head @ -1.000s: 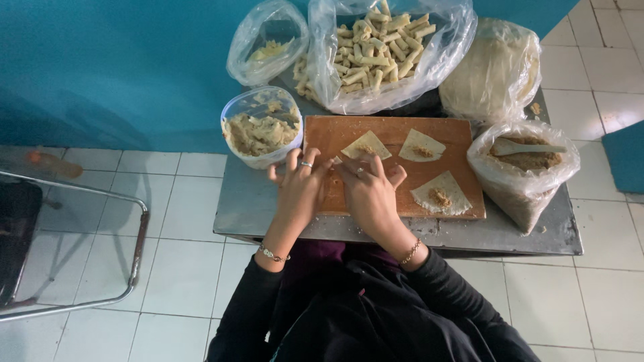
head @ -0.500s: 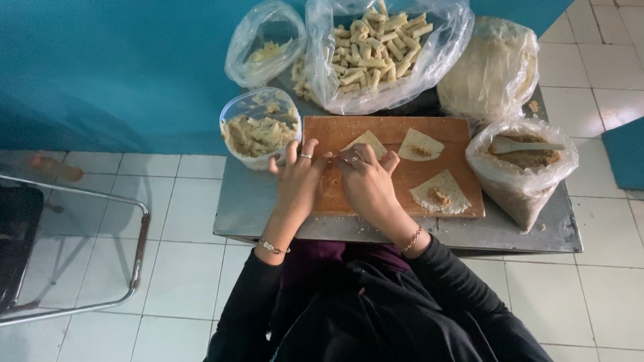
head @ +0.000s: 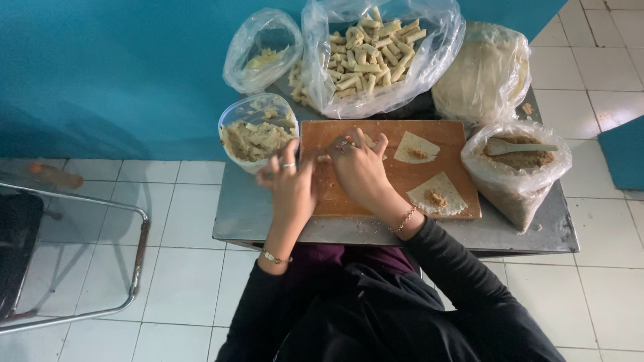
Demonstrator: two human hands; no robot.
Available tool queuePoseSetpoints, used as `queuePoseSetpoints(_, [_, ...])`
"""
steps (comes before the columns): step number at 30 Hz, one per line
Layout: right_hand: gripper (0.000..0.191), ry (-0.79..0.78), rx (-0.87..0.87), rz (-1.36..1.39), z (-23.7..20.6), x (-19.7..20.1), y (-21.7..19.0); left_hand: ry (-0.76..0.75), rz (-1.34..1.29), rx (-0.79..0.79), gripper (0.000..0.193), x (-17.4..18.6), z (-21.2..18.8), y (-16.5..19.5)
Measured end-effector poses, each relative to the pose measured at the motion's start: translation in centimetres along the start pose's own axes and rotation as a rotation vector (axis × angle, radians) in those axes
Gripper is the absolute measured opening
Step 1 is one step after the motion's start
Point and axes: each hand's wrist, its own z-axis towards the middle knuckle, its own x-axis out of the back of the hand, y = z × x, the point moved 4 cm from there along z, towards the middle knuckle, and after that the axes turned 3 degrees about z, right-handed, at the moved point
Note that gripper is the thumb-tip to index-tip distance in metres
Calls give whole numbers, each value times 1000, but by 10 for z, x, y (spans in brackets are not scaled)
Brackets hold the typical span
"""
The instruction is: The person folds triangular pastry wrappers with filling into stuffed pastries by hand on a wooden board, pressing the edges closed and setting finished pieces aside. They then take a ball of dough from a plastic bag, flatten it on the board by hand, and cut it into pieces with a knife.
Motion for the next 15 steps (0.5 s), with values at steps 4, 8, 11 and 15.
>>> queuePoseSetpoints(4, [19, 102, 67, 80, 7, 26, 9, 343, -163, 90, 37, 32, -16, 1])
queuePoseSetpoints(8, [22, 385, 45, -68, 46, 67, 60, 365, -213, 121, 27, 37, -17, 9])
queuePoseSetpoints(11, [40, 423, 34, 22, 64, 86, 91, 291, -187, 78, 22, 25, -17, 29])
queuePoseSetpoints(15, [43, 457, 54, 17, 39, 107, 102, 227, -237, -9, 15, 0, -25, 56])
